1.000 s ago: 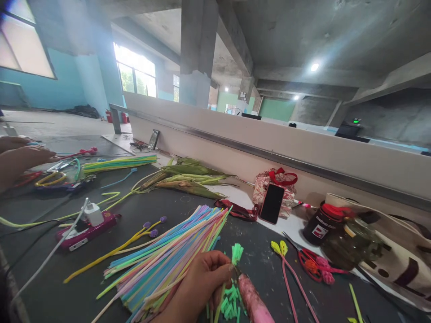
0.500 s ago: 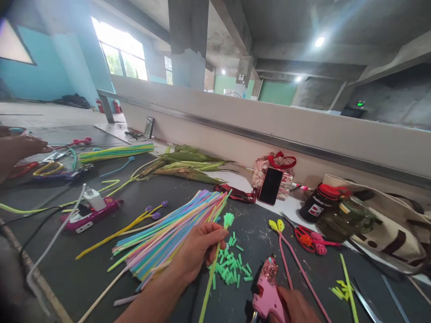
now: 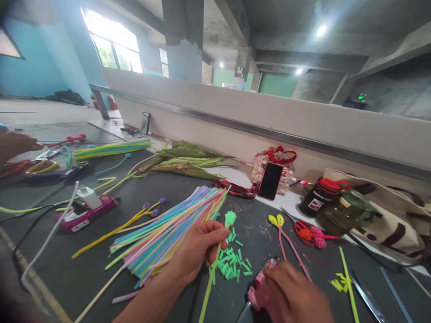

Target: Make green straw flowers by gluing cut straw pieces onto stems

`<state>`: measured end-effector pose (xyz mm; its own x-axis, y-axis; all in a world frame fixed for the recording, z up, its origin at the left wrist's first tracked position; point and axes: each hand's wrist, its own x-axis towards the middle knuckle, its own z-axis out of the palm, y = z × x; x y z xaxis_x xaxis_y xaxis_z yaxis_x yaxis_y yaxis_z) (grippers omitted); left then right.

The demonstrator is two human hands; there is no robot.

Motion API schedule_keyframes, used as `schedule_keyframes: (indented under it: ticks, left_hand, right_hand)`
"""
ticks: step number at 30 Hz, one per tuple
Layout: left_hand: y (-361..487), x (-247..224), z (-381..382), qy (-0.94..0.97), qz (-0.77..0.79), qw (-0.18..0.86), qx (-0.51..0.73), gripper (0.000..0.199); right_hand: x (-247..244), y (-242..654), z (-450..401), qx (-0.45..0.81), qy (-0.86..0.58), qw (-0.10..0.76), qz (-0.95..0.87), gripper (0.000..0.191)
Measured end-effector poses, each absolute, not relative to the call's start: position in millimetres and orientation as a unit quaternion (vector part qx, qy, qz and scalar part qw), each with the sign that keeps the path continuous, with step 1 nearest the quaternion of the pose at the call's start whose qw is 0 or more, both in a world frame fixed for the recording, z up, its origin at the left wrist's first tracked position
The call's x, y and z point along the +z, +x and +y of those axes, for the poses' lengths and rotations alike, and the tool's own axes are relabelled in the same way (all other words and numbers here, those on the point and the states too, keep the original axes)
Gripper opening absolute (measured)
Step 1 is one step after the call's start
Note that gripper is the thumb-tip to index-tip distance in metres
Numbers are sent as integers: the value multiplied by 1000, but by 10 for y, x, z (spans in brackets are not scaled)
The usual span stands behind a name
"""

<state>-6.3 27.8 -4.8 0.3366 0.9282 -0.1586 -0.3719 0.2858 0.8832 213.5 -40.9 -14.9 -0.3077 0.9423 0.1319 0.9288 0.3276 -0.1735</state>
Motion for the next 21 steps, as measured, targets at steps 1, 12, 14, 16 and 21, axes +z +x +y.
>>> schedule_keyframes:
  ticks: [1, 12, 14, 16, 21]
  left_hand:
    - [-57, -51, 277, 392, 358, 717, 452, 19]
    - [-26, -86, 245, 408, 355, 717, 440, 19]
    - [-31, -76, 249, 406, 360, 716, 439, 20]
    - [-39, -63, 256, 401, 365, 716, 440, 21]
    - [-46, -34, 256, 391, 361, 724, 439, 21]
  right_hand:
    - [-88, 2022, -310, 34, -596, 86, -797, 19]
    - [-265, 1490, 448, 36, -614, -11, -788, 25]
    - [-246, 1471, 445, 47, -609, -4, -792, 25]
    - [-197, 1470, 429, 64, -611, 22, -789, 23]
    - [-29, 1526, 278, 154, -624, 135, -754, 15]
